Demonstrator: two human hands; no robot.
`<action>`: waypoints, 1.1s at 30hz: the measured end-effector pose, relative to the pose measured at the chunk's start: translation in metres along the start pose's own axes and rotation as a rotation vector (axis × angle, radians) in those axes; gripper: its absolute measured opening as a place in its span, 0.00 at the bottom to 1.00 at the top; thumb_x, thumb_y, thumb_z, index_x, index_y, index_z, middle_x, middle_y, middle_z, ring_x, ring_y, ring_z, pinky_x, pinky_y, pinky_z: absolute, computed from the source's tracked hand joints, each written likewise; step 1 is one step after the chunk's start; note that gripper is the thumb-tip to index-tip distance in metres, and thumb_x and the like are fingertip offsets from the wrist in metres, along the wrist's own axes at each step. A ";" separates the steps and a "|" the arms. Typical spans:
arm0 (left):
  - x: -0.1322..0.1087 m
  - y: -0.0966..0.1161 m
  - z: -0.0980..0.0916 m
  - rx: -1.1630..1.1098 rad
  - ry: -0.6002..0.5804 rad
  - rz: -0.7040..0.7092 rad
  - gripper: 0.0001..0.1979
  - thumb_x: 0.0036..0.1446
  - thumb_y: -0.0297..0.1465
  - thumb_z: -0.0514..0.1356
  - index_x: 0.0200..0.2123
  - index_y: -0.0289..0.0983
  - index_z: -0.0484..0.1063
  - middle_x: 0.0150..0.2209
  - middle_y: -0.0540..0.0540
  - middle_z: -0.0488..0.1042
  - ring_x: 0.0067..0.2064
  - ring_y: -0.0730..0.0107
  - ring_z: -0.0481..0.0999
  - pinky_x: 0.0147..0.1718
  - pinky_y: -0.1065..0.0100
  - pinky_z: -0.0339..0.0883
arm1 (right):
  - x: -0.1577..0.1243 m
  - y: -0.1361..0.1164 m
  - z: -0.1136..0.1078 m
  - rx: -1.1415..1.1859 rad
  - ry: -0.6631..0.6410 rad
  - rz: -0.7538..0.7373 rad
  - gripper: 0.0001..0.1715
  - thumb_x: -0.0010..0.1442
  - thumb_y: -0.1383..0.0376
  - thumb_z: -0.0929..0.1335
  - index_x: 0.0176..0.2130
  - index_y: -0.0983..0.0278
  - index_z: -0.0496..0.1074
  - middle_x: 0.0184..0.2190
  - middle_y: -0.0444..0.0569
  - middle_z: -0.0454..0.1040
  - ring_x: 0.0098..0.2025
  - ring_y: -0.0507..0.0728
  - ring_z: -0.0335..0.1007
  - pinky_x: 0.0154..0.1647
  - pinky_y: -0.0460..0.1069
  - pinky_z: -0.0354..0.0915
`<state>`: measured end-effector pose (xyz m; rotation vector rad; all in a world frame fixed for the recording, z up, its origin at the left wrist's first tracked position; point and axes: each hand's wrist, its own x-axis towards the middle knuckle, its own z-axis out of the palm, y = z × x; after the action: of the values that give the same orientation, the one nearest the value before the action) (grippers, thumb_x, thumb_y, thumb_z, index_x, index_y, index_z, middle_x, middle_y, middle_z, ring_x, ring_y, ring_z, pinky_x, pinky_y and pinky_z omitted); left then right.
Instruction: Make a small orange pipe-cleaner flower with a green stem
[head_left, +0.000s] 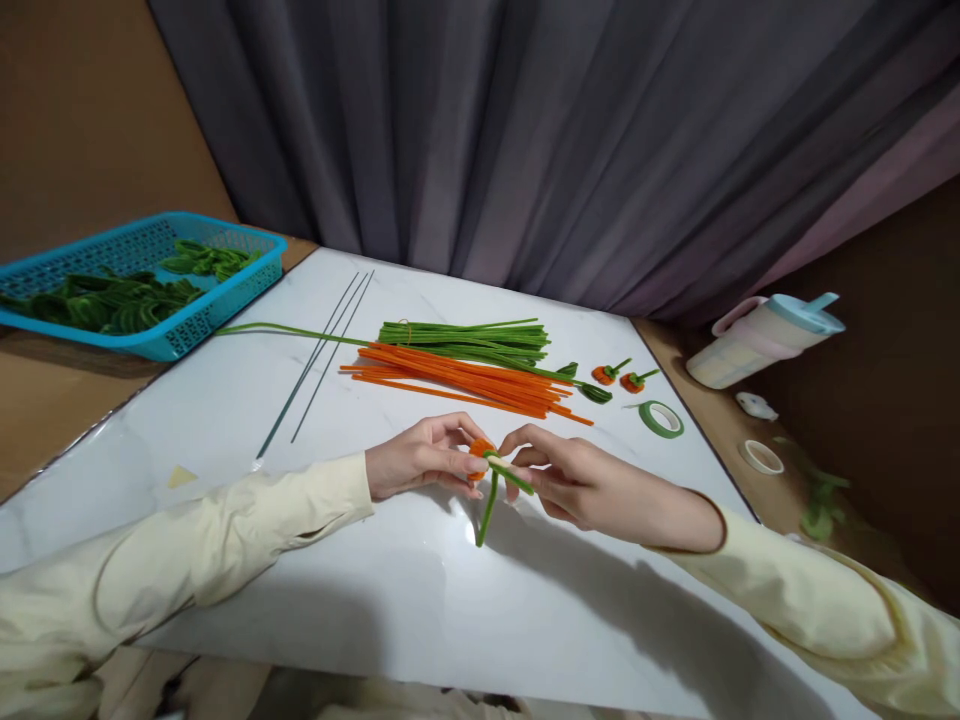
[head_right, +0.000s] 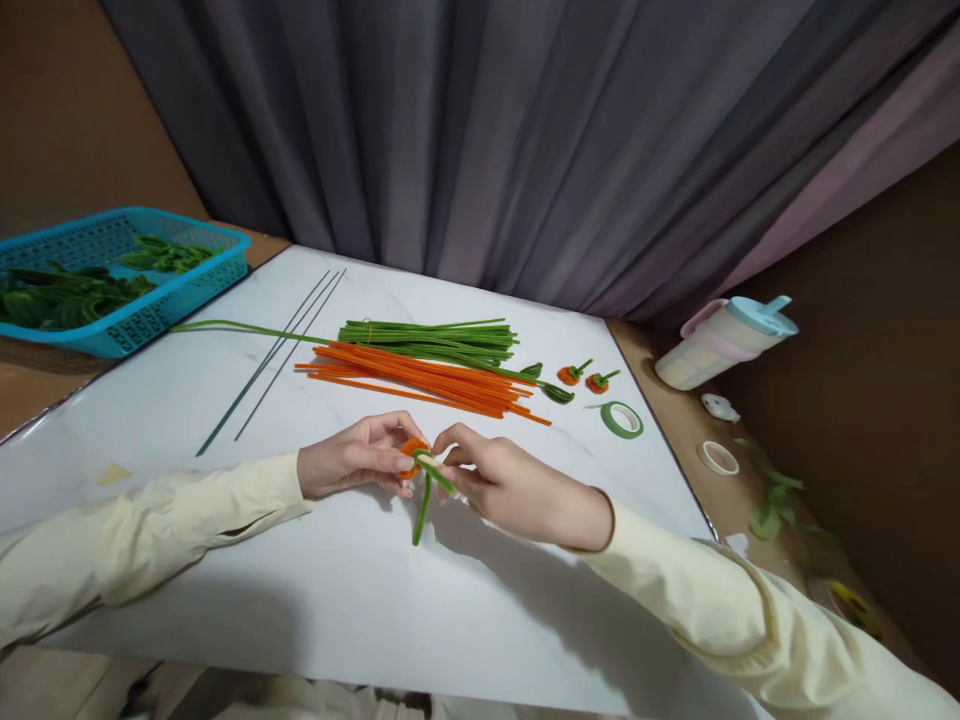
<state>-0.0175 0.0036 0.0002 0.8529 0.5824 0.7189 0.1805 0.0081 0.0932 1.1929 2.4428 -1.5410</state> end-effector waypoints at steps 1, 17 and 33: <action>0.000 -0.001 0.001 0.033 0.003 0.021 0.15 0.44 0.28 0.68 0.35 0.34 0.67 0.31 0.51 0.71 0.29 0.76 0.74 0.33 0.68 0.73 | 0.000 -0.001 -0.002 0.003 -0.018 0.018 0.08 0.65 0.63 0.55 0.40 0.64 0.58 0.26 0.42 0.67 0.19 0.46 0.52 0.19 0.41 0.53; -0.014 -0.019 0.016 0.740 0.067 0.633 0.09 0.48 0.26 0.64 0.35 0.36 0.68 0.37 0.44 0.68 0.37 0.71 0.71 0.29 0.74 0.71 | -0.001 0.009 0.016 -0.759 0.079 -0.177 0.17 0.66 0.56 0.56 0.34 0.64 0.63 0.23 0.46 0.69 0.19 0.49 0.58 0.22 0.45 0.47; -0.014 -0.020 0.019 0.582 0.063 0.578 0.12 0.47 0.25 0.65 0.35 0.37 0.66 0.37 0.45 0.67 0.39 0.70 0.70 0.30 0.73 0.69 | 0.004 0.030 0.030 -0.452 0.295 -0.350 0.16 0.65 0.56 0.57 0.32 0.63 0.61 0.17 0.39 0.63 0.18 0.48 0.53 0.21 0.42 0.48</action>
<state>-0.0064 -0.0244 -0.0037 1.5801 0.6157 1.1257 0.1852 -0.0060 0.0535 1.0031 3.0953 -0.8102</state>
